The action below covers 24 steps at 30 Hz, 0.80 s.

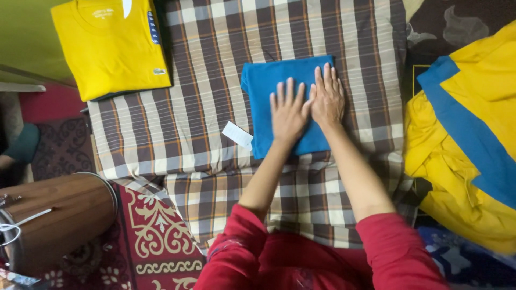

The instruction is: The recorder is folding a blue Lacoste t-shirt on a flat patterned surface.

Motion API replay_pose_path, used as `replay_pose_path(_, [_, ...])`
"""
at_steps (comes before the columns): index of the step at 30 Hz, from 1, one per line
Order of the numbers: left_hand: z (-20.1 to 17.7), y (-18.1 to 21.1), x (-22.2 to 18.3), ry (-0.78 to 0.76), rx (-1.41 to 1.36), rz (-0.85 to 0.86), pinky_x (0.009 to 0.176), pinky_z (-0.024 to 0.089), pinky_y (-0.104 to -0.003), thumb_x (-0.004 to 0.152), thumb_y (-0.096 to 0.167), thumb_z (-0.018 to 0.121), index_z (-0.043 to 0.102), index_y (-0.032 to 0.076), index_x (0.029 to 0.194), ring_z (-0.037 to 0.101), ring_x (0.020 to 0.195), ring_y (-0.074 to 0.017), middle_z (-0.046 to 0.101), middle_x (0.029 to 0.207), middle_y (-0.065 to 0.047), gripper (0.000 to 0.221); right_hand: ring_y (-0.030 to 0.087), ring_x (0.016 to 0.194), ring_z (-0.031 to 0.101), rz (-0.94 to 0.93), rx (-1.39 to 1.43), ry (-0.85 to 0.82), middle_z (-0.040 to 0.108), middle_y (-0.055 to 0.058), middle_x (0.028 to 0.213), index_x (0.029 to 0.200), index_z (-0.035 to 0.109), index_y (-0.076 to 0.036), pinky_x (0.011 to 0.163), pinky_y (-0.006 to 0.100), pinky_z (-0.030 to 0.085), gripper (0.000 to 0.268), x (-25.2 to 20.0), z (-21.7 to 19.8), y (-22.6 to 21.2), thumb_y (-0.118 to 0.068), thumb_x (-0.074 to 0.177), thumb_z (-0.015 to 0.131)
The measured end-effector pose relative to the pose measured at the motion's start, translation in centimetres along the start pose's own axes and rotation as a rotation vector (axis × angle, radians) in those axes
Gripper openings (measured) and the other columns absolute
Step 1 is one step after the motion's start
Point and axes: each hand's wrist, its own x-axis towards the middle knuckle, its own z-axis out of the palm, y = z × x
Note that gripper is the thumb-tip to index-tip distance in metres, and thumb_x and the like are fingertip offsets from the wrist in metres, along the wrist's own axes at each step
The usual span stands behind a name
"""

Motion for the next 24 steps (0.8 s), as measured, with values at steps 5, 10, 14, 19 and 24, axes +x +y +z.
replay_pose_path(5, [-3.2,-4.8,-3.7,-0.152,0.044,-0.056,0.128,0.009,-0.057,0.107,0.060,0.034,0.024,0.027,0.165,0.013,0.160,-0.0342,0.017,0.173,-0.010,0.068,0.031,0.140,0.051,0.035,0.073,0.005,0.051,0.015,0.154,0.151,0.058,-0.013,0.110,0.045,0.043,0.046,1.1,-0.8,-0.6,-0.029,0.108,0.054])
replay_pose_path(10, [-3.2,-7.1,-6.3,-0.088,0.001,-0.091,0.124,0.024,-0.059,0.107,0.055,0.035,0.024,0.030,0.165,0.020,0.156,-0.0443,0.016,0.172,-0.017,0.064,0.032,0.139,0.052,0.033,0.093,0.007,0.054,0.017,0.151,0.147,0.062,-0.011,0.112,0.047,0.039,0.045,0.6,-0.4,-0.6,-0.031,0.107,0.055])
replay_pose_path(14, [-3.0,-7.3,-6.5,-0.069,-0.003,-0.089,0.123,0.026,-0.060,0.107,0.054,0.034,0.025,0.030,0.164,0.020,0.156,-0.0435,0.016,0.171,-0.020,0.063,0.043,0.142,0.046,-0.084,0.037,0.080,0.050,0.028,0.152,0.149,0.059,-0.006,0.115,0.058,0.030,0.051,1.0,-1.2,-2.0,-0.032,0.106,0.061])
replay_pose_path(19, [-1.8,-7.7,-6.7,-0.050,0.006,-0.093,0.124,0.023,-0.059,0.107,0.053,0.033,0.023,0.032,0.165,0.019,0.157,-0.0416,0.015,0.172,-0.018,0.063,0.044,0.144,0.042,-0.315,0.199,-0.059,0.045,0.026,0.156,0.155,0.049,-0.013,0.114,0.062,0.033,0.066,-2.9,-4.2,-6.4,-0.041,0.097,0.065])
replay_pose_path(24, [-2.1,-7.6,-6.5,-0.040,0.001,-0.094,0.125,0.023,-0.059,0.107,0.055,0.035,0.024,0.033,0.164,0.019,0.158,-0.0408,0.015,0.172,-0.017,0.062,0.040,0.155,0.024,-0.064,0.200,-0.379,0.031,0.023,0.167,0.163,0.035,-0.017,0.123,0.062,0.012,0.062,-4.6,-5.1,-1.4,-0.049,0.110,0.038])
